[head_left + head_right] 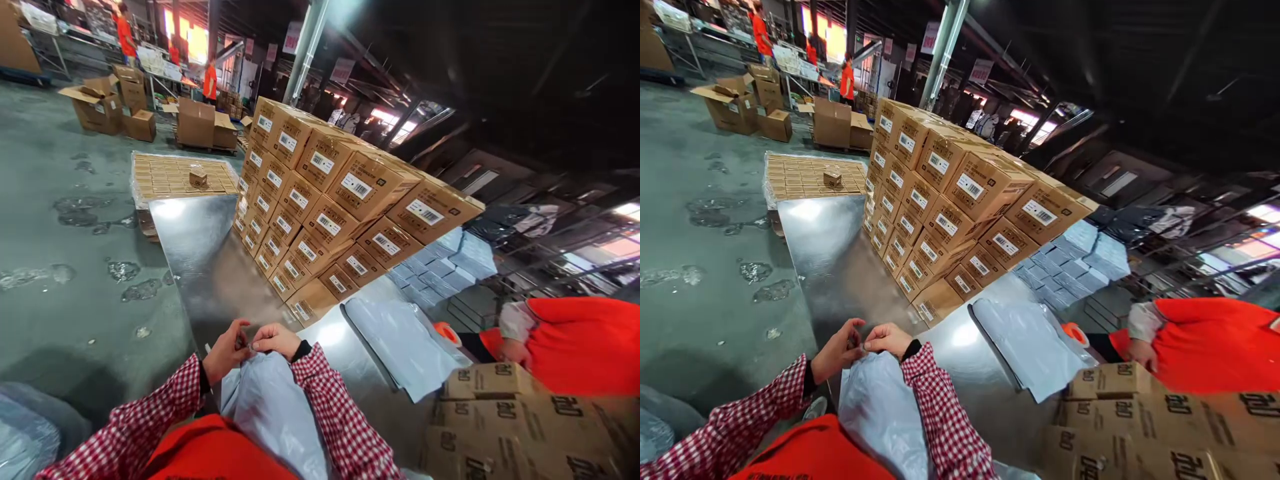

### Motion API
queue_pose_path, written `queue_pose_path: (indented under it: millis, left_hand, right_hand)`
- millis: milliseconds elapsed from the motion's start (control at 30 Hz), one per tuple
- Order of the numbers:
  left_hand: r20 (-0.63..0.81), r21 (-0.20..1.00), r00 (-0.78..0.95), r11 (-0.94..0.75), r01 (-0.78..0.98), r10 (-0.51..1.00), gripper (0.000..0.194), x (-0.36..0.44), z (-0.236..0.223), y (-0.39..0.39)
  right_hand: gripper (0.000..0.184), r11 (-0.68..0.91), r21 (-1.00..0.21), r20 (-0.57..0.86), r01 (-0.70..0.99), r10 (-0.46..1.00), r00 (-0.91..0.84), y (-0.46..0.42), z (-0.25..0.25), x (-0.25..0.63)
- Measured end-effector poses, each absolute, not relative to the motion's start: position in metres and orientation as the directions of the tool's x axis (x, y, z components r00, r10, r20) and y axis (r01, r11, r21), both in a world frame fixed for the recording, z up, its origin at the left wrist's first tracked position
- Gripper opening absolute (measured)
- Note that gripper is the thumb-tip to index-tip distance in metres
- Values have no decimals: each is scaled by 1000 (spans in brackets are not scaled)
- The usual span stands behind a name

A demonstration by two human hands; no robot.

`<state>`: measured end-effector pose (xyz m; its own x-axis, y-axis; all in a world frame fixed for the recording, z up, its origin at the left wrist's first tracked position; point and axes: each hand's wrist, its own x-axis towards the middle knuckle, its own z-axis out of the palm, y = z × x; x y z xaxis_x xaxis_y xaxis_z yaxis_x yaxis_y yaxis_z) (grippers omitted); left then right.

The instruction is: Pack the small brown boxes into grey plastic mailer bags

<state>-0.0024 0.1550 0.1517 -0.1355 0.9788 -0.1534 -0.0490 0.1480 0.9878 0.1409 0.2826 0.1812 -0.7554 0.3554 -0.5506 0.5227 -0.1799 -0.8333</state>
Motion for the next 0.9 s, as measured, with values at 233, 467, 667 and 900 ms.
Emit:
queue_pose_path:
  millis: [233, 467, 667, 900]
  left_hand:
    - [-131, 990, -139, 124, -62, 982, 61, -2, 155, 155]
    - [-123, 990, -216, 105, -94, 969, 60, -1, 154, 150]
    - [-96, 988, -300, 53, -148, 949, 59, 5, 162, 145]
    - [-48, 998, -253, 35, -57, 966, 66, 2, 149, 149]
  right_hand:
    - [25, -234, -821, -562, 521, 495, -663, 280, 187, 147]
    - [16, -266, -824, -549, 500, 594, -588, 282, 196, 163]
    - [18, -234, -842, -535, 485, 468, -703, 278, 190, 142]
    - [32, -217, -845, -535, 490, 383, -753, 278, 188, 137]
